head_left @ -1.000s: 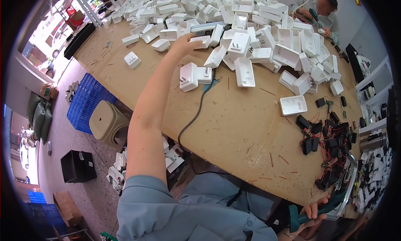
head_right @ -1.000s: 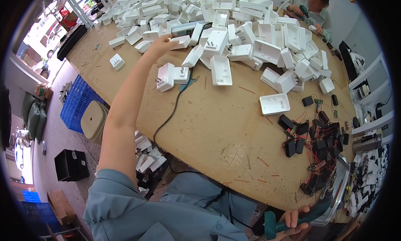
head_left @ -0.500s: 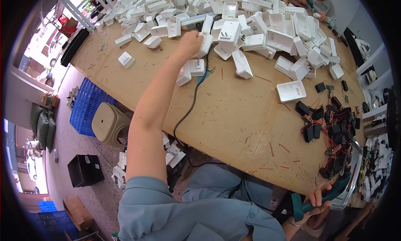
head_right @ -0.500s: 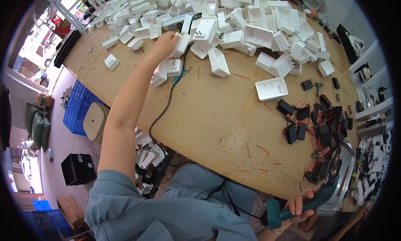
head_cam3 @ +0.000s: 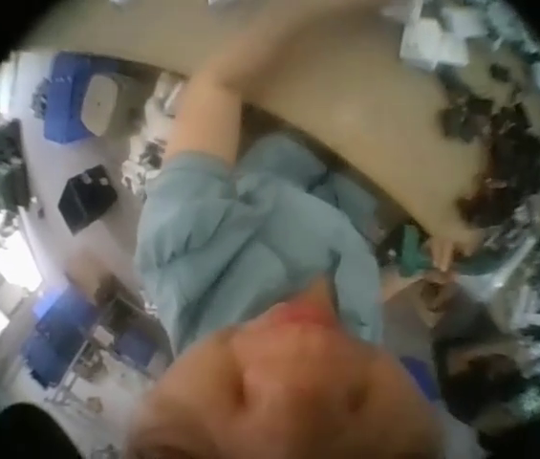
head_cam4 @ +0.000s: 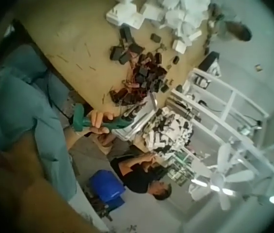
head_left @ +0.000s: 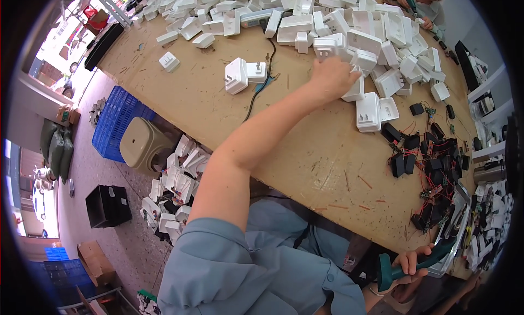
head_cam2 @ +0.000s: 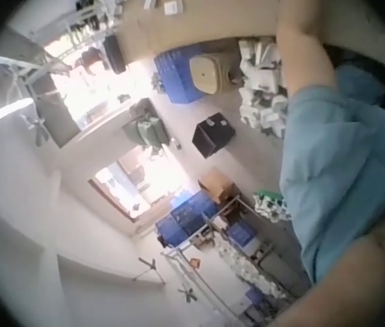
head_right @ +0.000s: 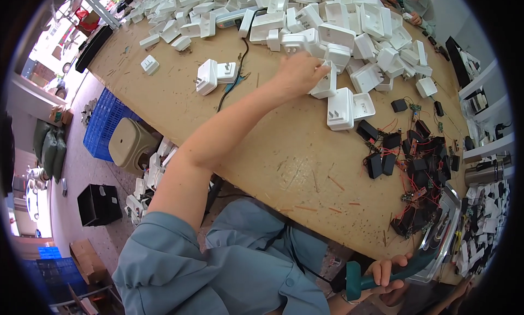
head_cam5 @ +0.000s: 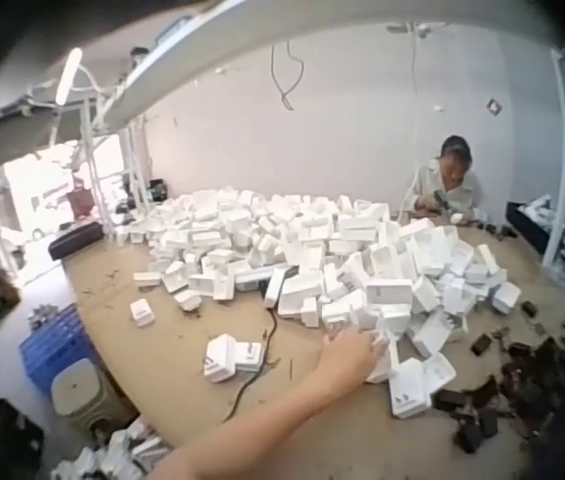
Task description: The recorder is soldering wires and components into white plastic electronic housings at a manual workstation.
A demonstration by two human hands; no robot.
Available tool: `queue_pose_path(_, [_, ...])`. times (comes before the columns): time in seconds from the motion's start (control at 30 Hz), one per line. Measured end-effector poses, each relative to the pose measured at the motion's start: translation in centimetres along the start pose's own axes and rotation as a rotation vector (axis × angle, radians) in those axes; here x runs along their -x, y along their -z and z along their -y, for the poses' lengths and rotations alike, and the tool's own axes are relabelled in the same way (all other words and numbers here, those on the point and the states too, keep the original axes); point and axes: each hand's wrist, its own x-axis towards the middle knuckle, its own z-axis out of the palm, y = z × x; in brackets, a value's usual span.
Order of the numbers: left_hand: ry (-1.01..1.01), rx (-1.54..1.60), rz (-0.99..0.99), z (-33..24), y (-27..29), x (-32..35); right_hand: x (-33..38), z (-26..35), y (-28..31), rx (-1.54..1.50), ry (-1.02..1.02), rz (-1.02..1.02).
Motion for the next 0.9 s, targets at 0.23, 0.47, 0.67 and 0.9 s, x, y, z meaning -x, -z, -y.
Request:
queue_pose_path(0.23, [-0.080,-0.586,-0.054,4.1,12.3,5.9,0.2,0.6,0.5,0.052,0.028,-0.003])
queue_pose_path(0.47, [0.360,-0.465,0.515,11.9,14.3,4.7,0.2,-0.6,0.2,0.030,0.010,-0.005])
queue_pose_path(0.67, [0.365,-0.447,0.341,12.8,14.6,6.2,0.0,-0.9,-0.5,0.047,0.003,0.036])
queue_pose_path(0.9, [0.181,0.204,-0.004,6.8,14.9,5.0,-0.1,-0.7,0.2,0.036,-0.035,0.031])
